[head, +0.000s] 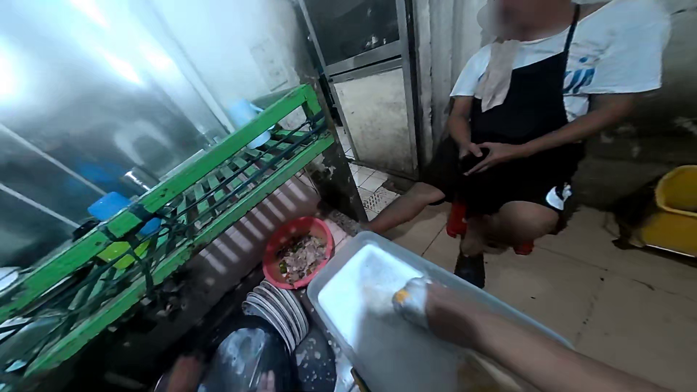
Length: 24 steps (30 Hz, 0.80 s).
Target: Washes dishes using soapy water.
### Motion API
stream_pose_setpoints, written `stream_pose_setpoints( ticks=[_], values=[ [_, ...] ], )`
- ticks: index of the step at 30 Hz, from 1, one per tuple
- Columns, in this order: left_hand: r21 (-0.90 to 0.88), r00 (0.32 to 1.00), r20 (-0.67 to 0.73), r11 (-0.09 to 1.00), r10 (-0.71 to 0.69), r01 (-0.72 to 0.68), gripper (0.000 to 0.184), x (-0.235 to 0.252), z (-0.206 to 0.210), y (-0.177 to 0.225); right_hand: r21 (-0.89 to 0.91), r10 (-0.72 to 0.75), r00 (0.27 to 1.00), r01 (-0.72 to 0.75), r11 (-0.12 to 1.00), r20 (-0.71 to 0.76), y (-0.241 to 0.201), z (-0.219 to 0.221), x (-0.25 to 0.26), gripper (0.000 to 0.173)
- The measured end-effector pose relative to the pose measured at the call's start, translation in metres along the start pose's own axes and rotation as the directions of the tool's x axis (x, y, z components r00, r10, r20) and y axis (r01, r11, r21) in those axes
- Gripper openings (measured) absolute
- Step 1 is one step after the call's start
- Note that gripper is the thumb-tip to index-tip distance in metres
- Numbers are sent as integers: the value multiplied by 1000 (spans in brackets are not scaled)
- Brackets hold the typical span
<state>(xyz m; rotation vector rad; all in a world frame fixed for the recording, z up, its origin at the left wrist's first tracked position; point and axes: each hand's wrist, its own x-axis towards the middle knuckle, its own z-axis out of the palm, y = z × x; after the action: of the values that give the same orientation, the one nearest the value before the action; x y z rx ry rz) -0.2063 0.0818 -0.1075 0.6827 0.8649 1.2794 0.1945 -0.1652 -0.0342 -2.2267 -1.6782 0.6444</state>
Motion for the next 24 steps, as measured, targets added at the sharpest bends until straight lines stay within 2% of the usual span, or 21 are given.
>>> stream_pose_setpoints(
  ticks=[1, 3, 4, 6, 8, 10, 13, 14, 15, 17, 18, 19, 20, 21, 24],
  values=[
    [-45, 998, 58, 998, -29, 32, 44, -13, 25, -10, 15, 33, 999, -34, 999, 23, 4, 4, 0, 31],
    [-86, 976, -136, 983, -172, 161, 37, -64, 137, -8, 104, 92, 994, -98, 990, 65, 4, 10, -1, 35],
    [-70, 968, -125, 976, -215, 208, 32, -79, 179, -8, 130, 85, 996, -89, 988, 37, 2, 12, -4, 35],
    [50, 964, 37, 964, -262, 260, 29, -92, 231, -20, 148, 80, 996, -74, 986, -36, -1, 16, -8, 36],
    [307, 945, 83, 910, -316, 277, 27, -92, 260, -46, 157, 94, 994, -85, 984, -51, 3, 22, -6, 37],
    [505, 933, 35, 812, -359, 293, 16, -95, 275, -77, 174, 109, 994, -108, 979, 2, 6, 21, -1, 38],
    [587, 917, 65, 758, -394, 284, 13, -104, 286, -106, 161, 115, 988, -131, 978, 106, 5, 7, 5, 36],
    [645, 927, 69, 726, -367, 240, 12, -105, 289, -112, 143, 105, 985, -125, 982, 136, 4, 5, 9, 35],
    [739, 945, 89, 657, -314, 149, 18, -104, 289, -117, 136, 93, 981, -117, 984, 172, 4, 4, 13, 35],
    [929, 958, 158, 364, -240, -62, 51, -95, 283, -118, 133, 81, 976, -109, 985, 202, 3, 6, 16, 34],
    [959, 951, 197, 247, -240, -136, 58, -90, 282, -118, 138, 89, 971, -122, 983, 221, 0, 3, 15, 34],
    [958, 944, 221, 234, -247, -163, 58, -88, 280, -120, 142, 96, 969, -130, 981, 227, -2, 0, 12, 34],
    [937, 939, 232, 318, -253, -146, 53, -87, 279, -123, 130, 90, 972, -120, 984, 216, 0, -1, 11, 34],
    [910, 939, 215, 405, -268, -93, 49, -84, 277, -127, 111, 65, 979, -88, 990, 192, 3, 1, 11, 33],
    [818, 950, 92, 567, -298, 98, 32, -78, 270, -123, 74, 3, 995, -10, 997, 103, 5, 0, 11, 32]
  ],
)
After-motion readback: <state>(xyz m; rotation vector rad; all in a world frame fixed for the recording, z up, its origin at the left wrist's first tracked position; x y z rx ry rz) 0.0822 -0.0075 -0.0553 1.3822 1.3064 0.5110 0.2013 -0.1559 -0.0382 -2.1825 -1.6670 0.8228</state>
